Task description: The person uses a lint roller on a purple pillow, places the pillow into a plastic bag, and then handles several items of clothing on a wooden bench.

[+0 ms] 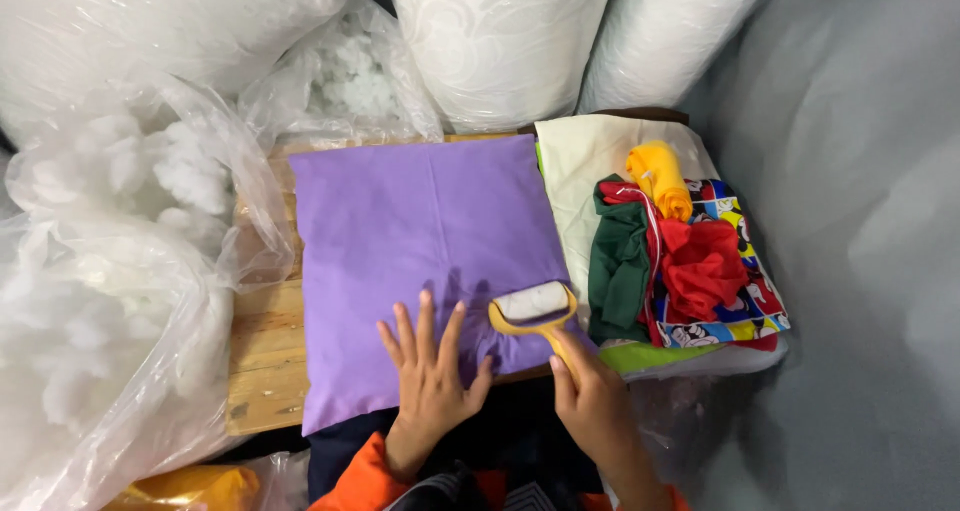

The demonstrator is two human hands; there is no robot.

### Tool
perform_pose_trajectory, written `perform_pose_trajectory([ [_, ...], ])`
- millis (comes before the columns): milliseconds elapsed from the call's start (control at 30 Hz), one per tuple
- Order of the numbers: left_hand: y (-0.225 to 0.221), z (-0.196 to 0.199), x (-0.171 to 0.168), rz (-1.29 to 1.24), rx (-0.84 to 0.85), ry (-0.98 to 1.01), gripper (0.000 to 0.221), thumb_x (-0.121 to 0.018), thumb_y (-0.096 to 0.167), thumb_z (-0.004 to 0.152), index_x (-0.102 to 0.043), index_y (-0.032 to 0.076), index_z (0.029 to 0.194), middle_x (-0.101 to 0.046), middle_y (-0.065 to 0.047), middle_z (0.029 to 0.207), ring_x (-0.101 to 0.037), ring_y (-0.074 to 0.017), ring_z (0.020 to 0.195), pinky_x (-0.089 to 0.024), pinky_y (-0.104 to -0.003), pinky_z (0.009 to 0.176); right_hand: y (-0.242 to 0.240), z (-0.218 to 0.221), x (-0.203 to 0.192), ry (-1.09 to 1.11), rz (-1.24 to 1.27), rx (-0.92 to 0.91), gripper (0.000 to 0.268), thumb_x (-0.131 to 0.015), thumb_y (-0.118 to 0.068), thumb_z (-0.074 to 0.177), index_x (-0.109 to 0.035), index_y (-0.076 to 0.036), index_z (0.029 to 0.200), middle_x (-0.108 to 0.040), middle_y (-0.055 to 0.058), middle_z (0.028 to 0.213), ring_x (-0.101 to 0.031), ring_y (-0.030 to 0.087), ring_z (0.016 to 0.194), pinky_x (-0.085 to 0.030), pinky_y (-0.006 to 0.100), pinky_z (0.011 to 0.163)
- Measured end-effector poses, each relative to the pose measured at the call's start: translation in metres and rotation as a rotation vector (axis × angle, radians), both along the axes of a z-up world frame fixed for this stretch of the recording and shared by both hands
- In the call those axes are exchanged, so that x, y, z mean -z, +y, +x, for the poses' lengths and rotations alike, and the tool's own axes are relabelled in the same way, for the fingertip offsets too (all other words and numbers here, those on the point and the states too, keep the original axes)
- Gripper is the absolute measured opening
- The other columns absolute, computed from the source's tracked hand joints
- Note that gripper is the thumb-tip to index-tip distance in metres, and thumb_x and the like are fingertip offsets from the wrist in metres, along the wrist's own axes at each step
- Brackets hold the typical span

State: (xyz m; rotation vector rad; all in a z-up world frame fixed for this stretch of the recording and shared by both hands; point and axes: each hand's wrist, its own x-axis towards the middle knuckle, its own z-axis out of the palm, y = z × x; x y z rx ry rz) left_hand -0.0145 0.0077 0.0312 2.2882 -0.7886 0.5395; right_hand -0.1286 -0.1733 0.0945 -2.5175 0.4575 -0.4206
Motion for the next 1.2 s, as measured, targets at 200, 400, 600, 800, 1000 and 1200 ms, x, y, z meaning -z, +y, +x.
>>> perform_pose_trajectory([
  [200, -0.024, 0.033, 0.027, 0.308, -0.125, -0.049, 0.106, -0.046, 0.087, 0.082, -0.034, 0.018, 0.161, -0.027, -0.016, 0.169, -0.025, -0.0435, 0.155, -0.018, -0.071, 0.117, -0.013, 0.1, 0.006, 0.005, -0.035, 0.055, 0.044, -0.054, -0.018, 0.094, -0.06, -0.024, 0.137, -0.074, 0.025, 0.095, -0.066, 0.053, 0.083, -0.05, 0.06, 0.068],
  [400, -0.021, 0.021, 0.033, 0.304, -0.134, -0.039, 0.103, -0.045, 0.086, 0.084, -0.031, 0.02, 0.162, -0.029, -0.013, 0.169, -0.027, -0.0389, 0.156, -0.02, -0.068, 0.119, -0.052, 0.207, 0.03, -0.024, 0.035, 0.056, 0.045, -0.051, -0.015, 0.095, -0.06, -0.028, 0.137, -0.074, 0.018, 0.116, -0.065, 0.053, 0.094, -0.051, 0.059, 0.08],
  [600, -0.021, 0.023, 0.029, 0.291, -0.11, 0.02, 0.107, -0.052, 0.085, 0.08, -0.031, 0.02, 0.162, -0.027, -0.013, 0.17, -0.023, -0.0401, 0.156, -0.016, -0.069, 0.119, -0.074, 0.244, 0.032, 0.028, 0.163, 0.127, 0.038, -0.05, -0.027, 0.099, -0.062, -0.021, 0.135, -0.073, 0.015, 0.12, -0.066, 0.042, 0.111, -0.05, 0.047, 0.097],
  [800, -0.013, 0.036, -0.026, 0.04, -0.059, 0.077, 0.081, -0.055, 0.063, 0.093, -0.041, 0.016, 0.157, -0.035, -0.015, 0.166, -0.021, -0.0406, 0.158, -0.009, -0.072, 0.12, -0.026, 0.09, -0.02, -0.085, 0.161, -0.074, 0.041, -0.051, -0.03, 0.102, -0.064, -0.011, 0.135, -0.074, 0.011, 0.129, -0.072, 0.028, 0.116, -0.053, 0.035, 0.094],
  [1000, -0.001, 0.057, -0.007, 0.205, -0.31, 0.034, 0.071, -0.045, 0.054, 0.1, -0.045, 0.016, 0.159, -0.04, -0.018, 0.166, -0.027, -0.0466, 0.155, 0.001, -0.073, 0.118, 0.006, -0.036, -0.002, -0.063, 0.095, -0.009, 0.042, -0.064, -0.02, 0.094, -0.065, -0.011, 0.135, -0.074, 0.011, 0.132, -0.074, 0.022, 0.119, -0.057, 0.032, 0.098],
  [1200, -0.003, 0.051, 0.021, 0.291, -0.38, -0.056, 0.063, -0.038, 0.038, 0.102, -0.048, 0.012, 0.159, -0.045, -0.015, 0.165, -0.032, -0.0406, 0.155, 0.001, -0.065, 0.123, 0.035, 0.016, 0.036, -0.046, -0.225, -0.1, 0.043, -0.058, -0.024, 0.099, -0.063, -0.017, 0.141, -0.061, 0.008, 0.075, -0.062, 0.034, 0.058, -0.05, 0.048, 0.052],
])
